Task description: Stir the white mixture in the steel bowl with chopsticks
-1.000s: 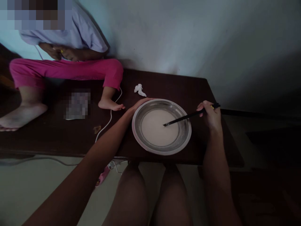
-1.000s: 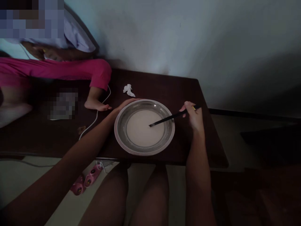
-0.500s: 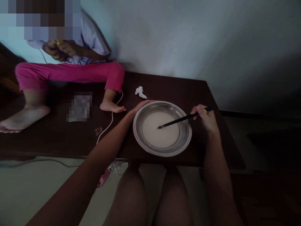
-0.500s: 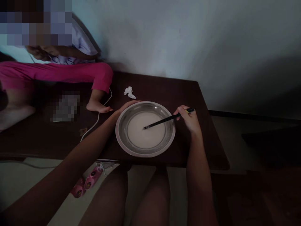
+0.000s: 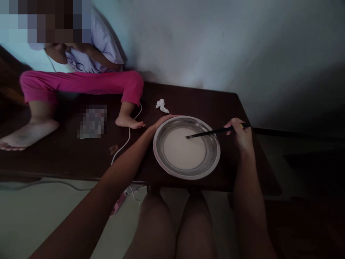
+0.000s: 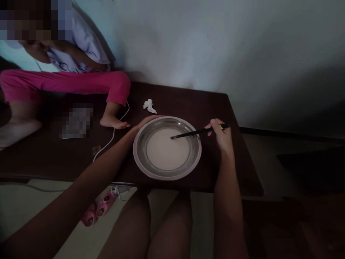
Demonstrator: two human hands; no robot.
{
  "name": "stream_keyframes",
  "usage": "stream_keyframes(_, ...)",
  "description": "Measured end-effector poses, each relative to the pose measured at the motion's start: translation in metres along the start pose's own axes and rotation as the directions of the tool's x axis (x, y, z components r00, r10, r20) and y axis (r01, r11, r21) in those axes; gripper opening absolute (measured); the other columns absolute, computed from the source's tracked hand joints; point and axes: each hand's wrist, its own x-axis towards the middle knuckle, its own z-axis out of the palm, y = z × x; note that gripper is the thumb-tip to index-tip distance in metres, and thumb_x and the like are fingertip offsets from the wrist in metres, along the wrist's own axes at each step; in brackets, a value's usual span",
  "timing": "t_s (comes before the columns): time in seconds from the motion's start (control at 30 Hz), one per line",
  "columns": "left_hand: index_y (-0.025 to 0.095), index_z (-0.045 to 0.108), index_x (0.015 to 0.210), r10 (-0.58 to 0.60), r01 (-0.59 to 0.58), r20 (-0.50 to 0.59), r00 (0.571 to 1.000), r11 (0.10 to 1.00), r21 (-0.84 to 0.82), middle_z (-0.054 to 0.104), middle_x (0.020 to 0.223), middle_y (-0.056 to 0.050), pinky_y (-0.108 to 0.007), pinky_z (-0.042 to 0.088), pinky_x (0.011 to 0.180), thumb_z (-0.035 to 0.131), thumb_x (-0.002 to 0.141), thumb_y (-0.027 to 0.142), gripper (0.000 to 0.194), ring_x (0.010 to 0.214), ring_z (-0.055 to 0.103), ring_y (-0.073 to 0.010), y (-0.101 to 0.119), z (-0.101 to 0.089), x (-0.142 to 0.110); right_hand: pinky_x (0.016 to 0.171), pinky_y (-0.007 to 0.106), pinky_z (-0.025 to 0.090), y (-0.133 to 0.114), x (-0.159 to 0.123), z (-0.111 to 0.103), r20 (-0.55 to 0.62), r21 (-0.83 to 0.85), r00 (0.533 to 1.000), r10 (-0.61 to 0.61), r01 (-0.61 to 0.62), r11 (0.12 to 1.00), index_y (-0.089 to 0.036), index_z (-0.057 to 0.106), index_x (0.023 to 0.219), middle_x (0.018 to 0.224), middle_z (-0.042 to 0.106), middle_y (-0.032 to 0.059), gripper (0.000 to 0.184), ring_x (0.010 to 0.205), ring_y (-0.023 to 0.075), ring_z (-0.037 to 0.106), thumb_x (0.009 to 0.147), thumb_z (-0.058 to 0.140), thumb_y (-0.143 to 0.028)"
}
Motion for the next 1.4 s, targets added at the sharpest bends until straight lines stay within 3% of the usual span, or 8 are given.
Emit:
stream_keyframes(0.17, 0.015, 0.067, 0.109, -0.001, 0.001, -0.006, 1.000, 1.000, -0.017, 0.072, 0.092, -0.005, -0.031, 0.039, 0.099, 0.040, 0.088, 0.018, 0.034, 0.100, 0.062, -0.0171, -0.001, -0.002, 0.002, 0.052, 0.026, 0.038, -0.001, -0.001, 0.001, 0.166, 0.019, 0.985, 0.037, -0.041, 0.999, -0.020, 0.065, 0.061, 0.051, 0.053, -0.0019, 0.036, 0.049, 0.0105, 0.049, 0.083, 0.056, -0.047)
stream_keyframes(0.33, 0.015, 0.068, 0.106, -0.018, 0.018, -0.005, 1.000, 0.999, -0.028, 0.072, 0.090, -0.004, -0.030, 0.039, 0.099, 0.042, 0.087, 0.018, 0.033, 0.100, 0.062, -0.0174, 0.001, 0.001, 0.000, 0.048, 0.025, 0.036, -0.001, -0.001, 0.000, 0.017, 0.063, 1.000, 0.002, -0.003, 0.998, -0.020, 0.063, 0.059, 0.053, 0.054, -0.0016, 0.037, 0.047, 0.0097, 0.046, 0.082, 0.057, -0.048)
stream_keyframes(0.53, 0.016, 0.067, 0.108, -0.002, 0.002, -0.002, 1.000, 0.999, -0.040, 0.072, 0.091, -0.004, -0.030, 0.039, 0.099, 0.043, 0.086, 0.019, 0.033, 0.099, 0.062, -0.0178, 0.000, 0.001, -0.001, 0.053, 0.026, 0.039, 0.001, -0.002, 0.001, 0.125, 0.038, 0.992, 0.014, -0.019, 0.999, -0.019, 0.065, 0.061, 0.052, 0.053, -0.0019, 0.035, 0.050, 0.0100, 0.049, 0.083, 0.057, -0.046)
stream_keyframes(0.67, 0.015, 0.067, 0.108, -0.026, 0.025, -0.010, 1.000, 0.999, -0.048, 0.072, 0.090, -0.004, -0.030, 0.039, 0.099, 0.045, 0.085, 0.020, 0.032, 0.099, 0.062, -0.0182, 0.000, 0.000, 0.002, 0.049, 0.025, 0.036, 0.000, -0.001, -0.001, -0.022, 0.093, 0.998, -0.051, 0.053, 0.994, -0.019, 0.064, 0.058, 0.051, 0.052, -0.0021, 0.036, 0.046, 0.0087, 0.046, 0.082, 0.059, -0.045)
stream_keyframes(0.87, 0.015, 0.066, 0.111, 0.010, -0.010, 0.018, 1.000, 1.000, -0.011, 0.072, 0.093, -0.005, -0.033, 0.039, 0.100, 0.045, 0.085, 0.022, 0.034, 0.101, 0.062, -0.0191, -0.003, -0.005, 0.005, 0.051, 0.025, 0.040, 0.001, -0.001, 0.001, 0.103, 0.032, 0.995, 0.007, -0.010, 0.999, -0.019, 0.066, 0.061, 0.051, 0.053, -0.0017, 0.036, 0.049, 0.0104, 0.050, 0.082, 0.058, -0.047)
stream_keyframes(1.0, 0.016, 0.067, 0.110, -0.003, 0.003, 0.018, 1.000, 1.000, -0.022, 0.072, 0.092, -0.005, -0.031, 0.040, 0.098, 0.045, 0.085, 0.022, 0.034, 0.101, 0.062, -0.0194, -0.003, -0.004, 0.004, 0.048, 0.025, 0.036, 0.003, 0.001, -0.003, -0.056, 0.057, 0.998, -0.041, 0.044, 0.997, -0.020, 0.064, 0.058, 0.051, 0.053, -0.0019, 0.037, 0.046, 0.0088, 0.046, 0.083, 0.057, -0.046)
stream_keyframes(1.2, 0.015, 0.066, 0.112, -0.022, 0.021, -0.014, 1.000, 0.998, -0.051, 0.072, 0.091, -0.004, -0.032, 0.041, 0.097, 0.042, 0.086, 0.020, 0.035, 0.099, 0.062, -0.0183, 0.001, 0.002, 0.000, 0.055, 0.026, 0.040, 0.001, -0.001, -0.002, 0.169, 0.029, 0.986, 0.011, -0.017, 0.999, -0.020, 0.067, 0.064, 0.053, 0.055, -0.0018, 0.034, 0.052, 0.0101, 0.052, 0.084, 0.057, -0.045)
stream_keyframes(1.4, 0.016, 0.066, 0.111, -0.029, 0.027, -0.036, 0.999, 0.998, -0.054, 0.072, 0.090, -0.004, -0.030, 0.042, 0.096, 0.042, 0.087, 0.018, 0.034, 0.098, 0.063, -0.0178, 0.002, 0.005, -0.002, 0.049, 0.025, 0.035, 0.002, -0.001, -0.007, 0.040, 0.096, 0.999, -0.008, 0.004, 0.995, -0.020, 0.065, 0.059, 0.055, 0.055, -0.0019, 0.035, 0.046, 0.0081, 0.046, 0.083, 0.058, -0.043)
